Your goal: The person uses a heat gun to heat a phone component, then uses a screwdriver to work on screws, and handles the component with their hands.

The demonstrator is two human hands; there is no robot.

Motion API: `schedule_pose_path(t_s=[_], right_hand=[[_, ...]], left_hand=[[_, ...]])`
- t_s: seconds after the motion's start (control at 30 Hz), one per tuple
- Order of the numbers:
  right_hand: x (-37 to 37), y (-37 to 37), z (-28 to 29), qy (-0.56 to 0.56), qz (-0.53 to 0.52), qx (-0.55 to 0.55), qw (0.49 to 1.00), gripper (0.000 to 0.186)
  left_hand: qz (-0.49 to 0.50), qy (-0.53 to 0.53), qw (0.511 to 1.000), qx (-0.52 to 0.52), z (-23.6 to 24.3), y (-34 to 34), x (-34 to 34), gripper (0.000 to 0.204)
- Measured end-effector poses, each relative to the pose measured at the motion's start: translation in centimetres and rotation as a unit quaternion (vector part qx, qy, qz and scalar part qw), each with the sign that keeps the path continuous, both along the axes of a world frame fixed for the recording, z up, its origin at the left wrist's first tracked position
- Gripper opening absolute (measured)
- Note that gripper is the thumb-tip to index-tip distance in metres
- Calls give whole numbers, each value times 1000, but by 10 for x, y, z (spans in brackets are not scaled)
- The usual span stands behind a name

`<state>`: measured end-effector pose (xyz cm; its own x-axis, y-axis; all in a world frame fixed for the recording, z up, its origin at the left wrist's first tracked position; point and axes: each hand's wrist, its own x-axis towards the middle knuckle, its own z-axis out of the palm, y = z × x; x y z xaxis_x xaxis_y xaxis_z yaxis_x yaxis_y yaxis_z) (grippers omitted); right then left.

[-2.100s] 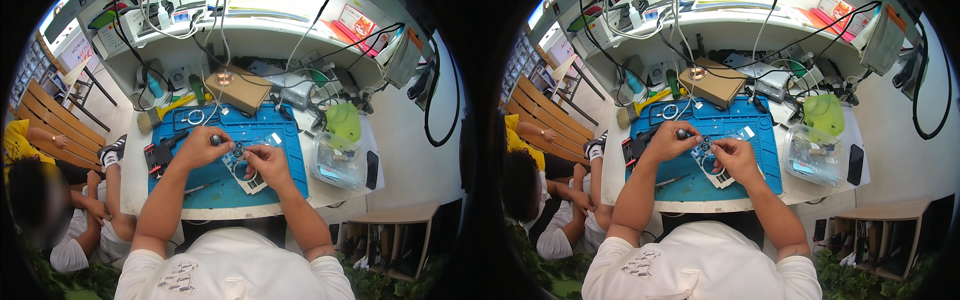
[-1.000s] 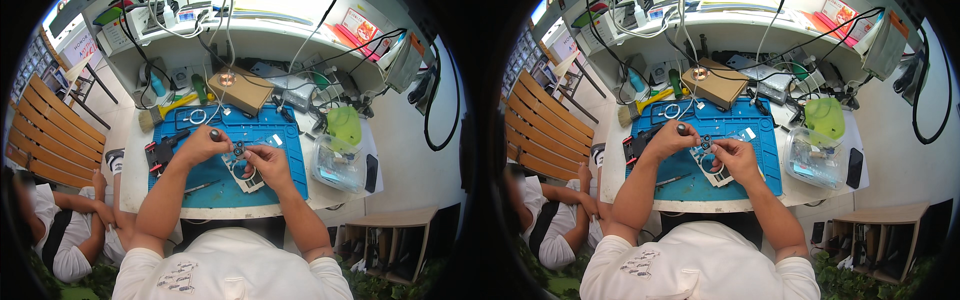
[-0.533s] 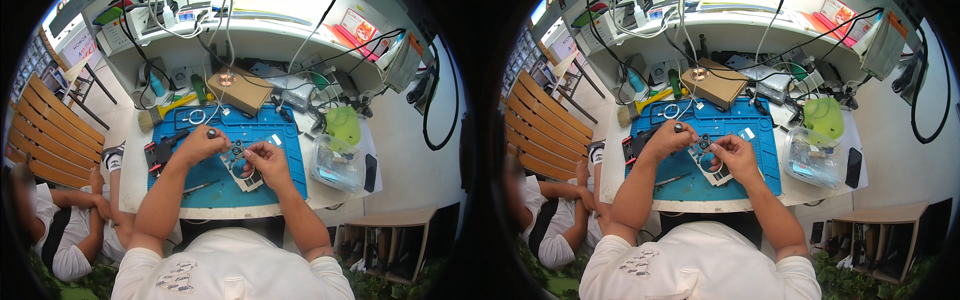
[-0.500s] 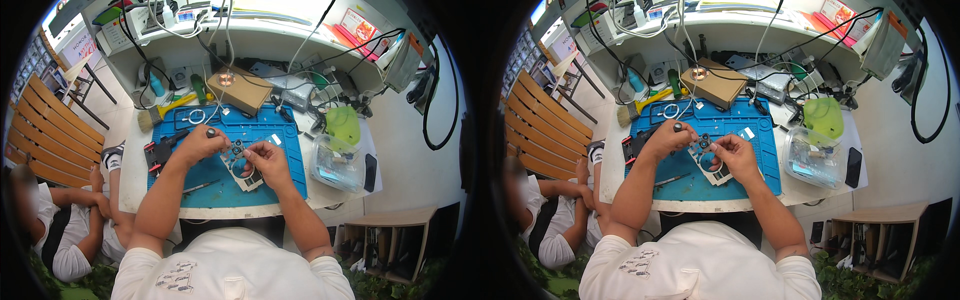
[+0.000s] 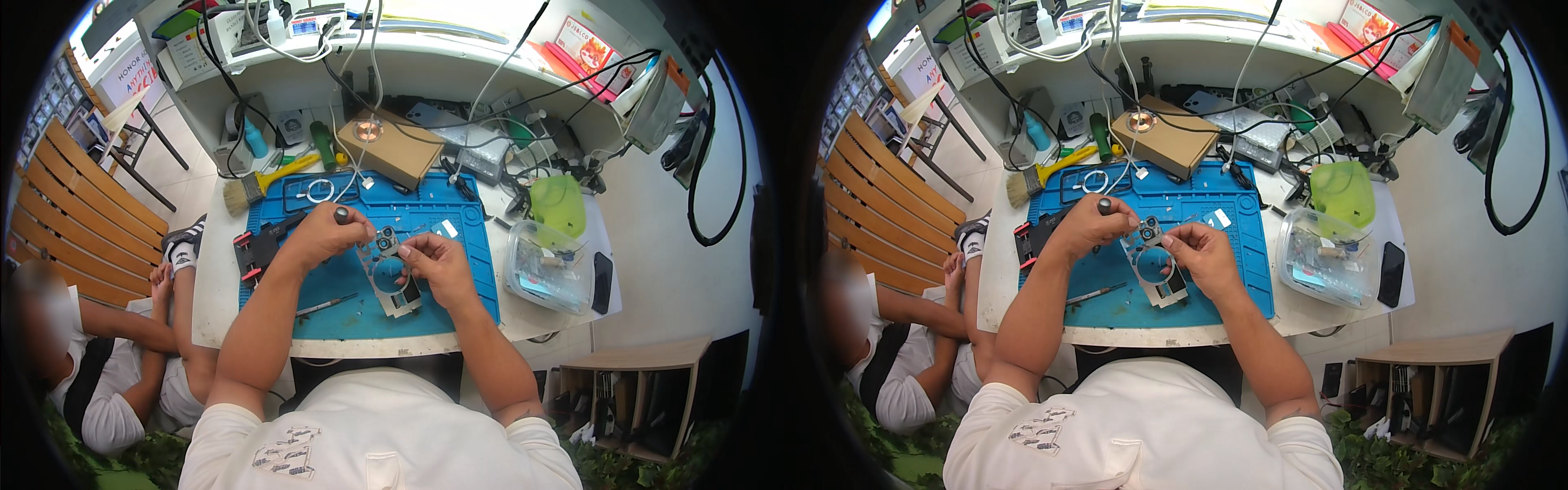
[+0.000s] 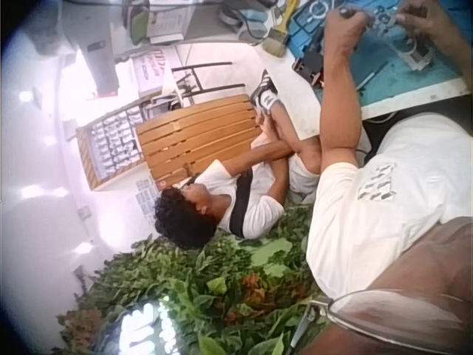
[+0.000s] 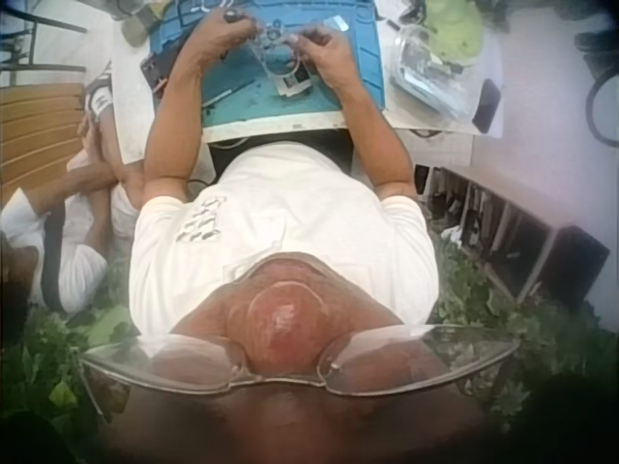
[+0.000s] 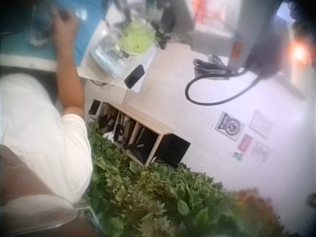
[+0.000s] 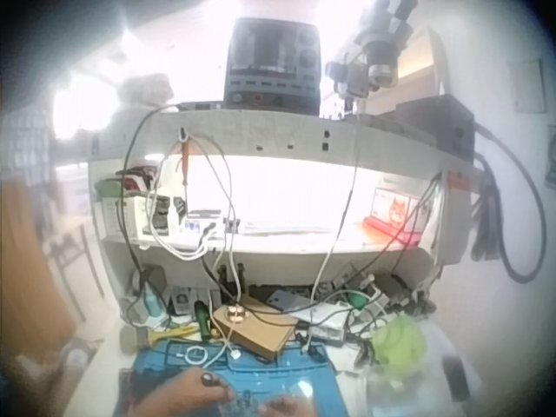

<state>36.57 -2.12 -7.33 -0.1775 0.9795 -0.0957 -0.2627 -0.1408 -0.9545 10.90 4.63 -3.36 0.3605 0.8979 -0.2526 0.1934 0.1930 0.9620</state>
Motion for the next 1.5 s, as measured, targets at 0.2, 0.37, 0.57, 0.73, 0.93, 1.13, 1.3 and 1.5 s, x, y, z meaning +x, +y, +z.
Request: schedule_pose_path(t_s=[0.2, 0.37, 0.57, 0.73, 0.93, 1.13, 1.3, 1.5], right_hand=[[-1, -1, 1, -13, -16, 4, 1000, 29], [-3, -1, 2, -19, -17, 15, 1000, 29], [1, 0, -2, -34, -3, 29, 999, 26], [-1, -1, 0, -24, -8, 28, 999, 25], [-2, -3, -2, -19, -15, 48, 999, 23], [-6, -5, 0, -29, -24, 62, 997, 18], [-10, -9, 4, -48, -33, 78, 995, 15], [-11, -11, 5, -82, -32, 104, 991, 14]], left_hand=[[-21, -5, 1000, 12, 1, 2, -2, 28], [-20, -2, 1000, 11, 4, 0, -2, 28], [-21, 6, 1000, 7, 11, -4, 2, 29], [-23, 9, 1000, 3, 9, -3, 1, 27], [-29, -5, 1000, 3, 3, -1, -1, 24], [-38, -2, 999, 17, 0, 0, 1, 22], [-36, 11, 999, 21, 4, -3, 5, 19], [-37, -20, 998, 48, -7, -2, 7, 16]])
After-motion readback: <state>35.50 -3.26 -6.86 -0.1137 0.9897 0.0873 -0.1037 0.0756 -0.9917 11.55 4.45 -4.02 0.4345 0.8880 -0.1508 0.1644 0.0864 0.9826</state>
